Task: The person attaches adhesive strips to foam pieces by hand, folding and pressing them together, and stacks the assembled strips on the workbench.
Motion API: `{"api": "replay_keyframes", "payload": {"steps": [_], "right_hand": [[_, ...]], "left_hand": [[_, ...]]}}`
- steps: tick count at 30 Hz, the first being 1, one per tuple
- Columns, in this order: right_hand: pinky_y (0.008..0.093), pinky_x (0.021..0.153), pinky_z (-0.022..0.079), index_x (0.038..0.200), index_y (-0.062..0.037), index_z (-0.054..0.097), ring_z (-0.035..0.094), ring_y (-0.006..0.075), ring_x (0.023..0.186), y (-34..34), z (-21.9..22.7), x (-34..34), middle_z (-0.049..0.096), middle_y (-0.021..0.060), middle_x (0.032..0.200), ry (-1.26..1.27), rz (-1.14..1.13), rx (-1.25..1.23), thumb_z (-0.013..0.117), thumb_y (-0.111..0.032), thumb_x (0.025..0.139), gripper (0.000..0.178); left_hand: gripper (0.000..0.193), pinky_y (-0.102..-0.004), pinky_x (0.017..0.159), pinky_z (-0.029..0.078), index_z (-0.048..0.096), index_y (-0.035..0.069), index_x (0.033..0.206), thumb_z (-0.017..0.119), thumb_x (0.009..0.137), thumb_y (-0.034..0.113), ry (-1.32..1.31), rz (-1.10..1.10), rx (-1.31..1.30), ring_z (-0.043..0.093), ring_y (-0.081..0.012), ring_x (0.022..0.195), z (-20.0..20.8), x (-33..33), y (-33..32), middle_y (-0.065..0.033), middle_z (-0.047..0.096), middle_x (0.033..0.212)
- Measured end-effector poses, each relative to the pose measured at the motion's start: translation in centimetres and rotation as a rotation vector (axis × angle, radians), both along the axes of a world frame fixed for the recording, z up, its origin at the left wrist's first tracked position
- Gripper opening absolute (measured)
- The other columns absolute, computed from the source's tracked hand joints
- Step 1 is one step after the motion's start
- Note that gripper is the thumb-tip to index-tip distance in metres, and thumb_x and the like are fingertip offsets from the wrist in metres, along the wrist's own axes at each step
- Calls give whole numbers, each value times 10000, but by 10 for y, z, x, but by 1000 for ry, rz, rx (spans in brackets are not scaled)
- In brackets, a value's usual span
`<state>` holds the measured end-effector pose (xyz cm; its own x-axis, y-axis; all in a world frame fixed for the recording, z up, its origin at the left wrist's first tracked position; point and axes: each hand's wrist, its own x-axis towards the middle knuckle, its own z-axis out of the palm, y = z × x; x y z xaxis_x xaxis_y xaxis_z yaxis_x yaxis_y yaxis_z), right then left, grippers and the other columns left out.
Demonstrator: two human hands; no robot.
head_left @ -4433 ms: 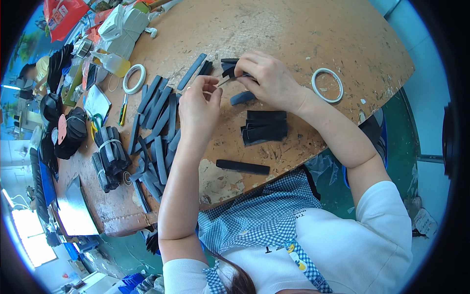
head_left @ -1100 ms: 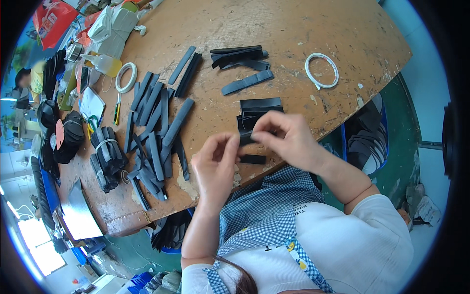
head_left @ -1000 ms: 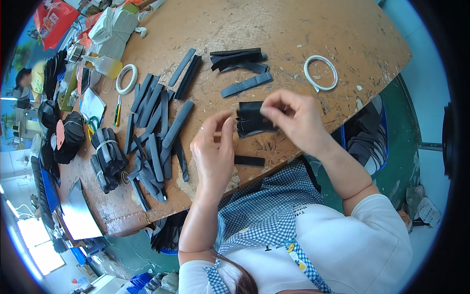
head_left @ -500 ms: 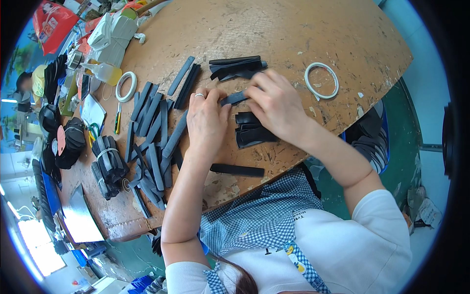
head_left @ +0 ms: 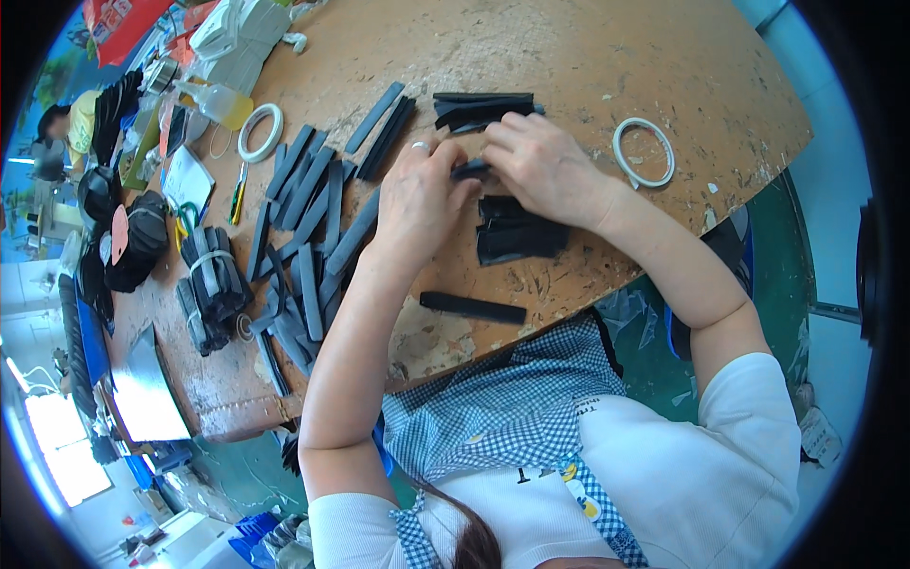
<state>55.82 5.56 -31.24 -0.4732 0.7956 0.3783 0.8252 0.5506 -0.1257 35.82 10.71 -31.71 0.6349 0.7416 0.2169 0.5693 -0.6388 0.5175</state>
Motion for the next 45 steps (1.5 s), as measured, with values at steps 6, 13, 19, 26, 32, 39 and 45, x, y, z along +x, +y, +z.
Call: {"api": "replay_keyframes", "payload": {"steps": [6, 13, 19, 26, 32, 39, 45], "right_hand": [[390, 719, 522, 1007, 18, 647, 646, 339, 830, -30, 29, -52, 619, 141, 917, 474, -93, -170, 646, -50, 918, 112], [393, 719, 542, 1012, 10, 639, 665, 316, 845, -112, 22, -135, 637, 144, 950, 664, -1, -483, 722, -48, 844, 196], [372, 794, 516, 918, -14, 700, 598, 253, 873, -139, -36, -195, 594, 85, 930, 389, -8, -153, 742, -45, 735, 191], [374, 843, 516, 934, -31, 731, 617, 232, 925, -145, -45, -212, 625, 68, 927, 299, 57, -26, 691, -113, 699, 252], [407, 890, 520, 925, -25, 712, 624, 244, 955, -144, -43, -212, 642, 73, 963, 313, 83, 6, 656, -115, 713, 237], [277, 727, 555, 1009, -12, 596, 670, 169, 851, -131, 7, -176, 657, 84, 933, 987, -197, -311, 643, 66, 913, 132], [213, 759, 558, 1218, 12, 631, 662, 69, 853, -132, 14, -183, 685, 25, 947, 1376, -231, -960, 665, -31, 968, 256]], "left_hand": [[144, -284, 706, 521, 697, -4, 1037, 694, 923, 84, -338, 131, -326, 682, -159, 768, 26, -46, -22, -88, 710, 858], [154, -259, 622, 496, 690, -14, 1028, 711, 882, 30, -293, 302, -604, 623, -108, 658, 41, -148, -134, -69, 664, 733], [196, -336, 689, 508, 719, 39, 1016, 746, 827, -3, -81, 448, -188, 608, -223, 753, -21, -188, -185, -96, 622, 899], [239, -393, 755, 518, 723, 31, 997, 742, 768, -36, -112, 356, 44, 605, -295, 886, -30, -212, -191, -94, 641, 972], [296, -397, 778, 521, 689, 30, 986, 755, 708, -47, -204, 210, 65, 617, -295, 896, -32, -211, -187, -94, 666, 999], [266, -397, 784, 522, 697, 20, 988, 762, 739, -50, -105, 204, 8, 635, -300, 907, -12, -196, -184, -115, 687, 996], [309, -362, 804, 525, 724, 25, 1033, 802, 743, -47, -362, 341, 146, 659, -271, 919, 22, -170, -187, -101, 702, 1050]]}}
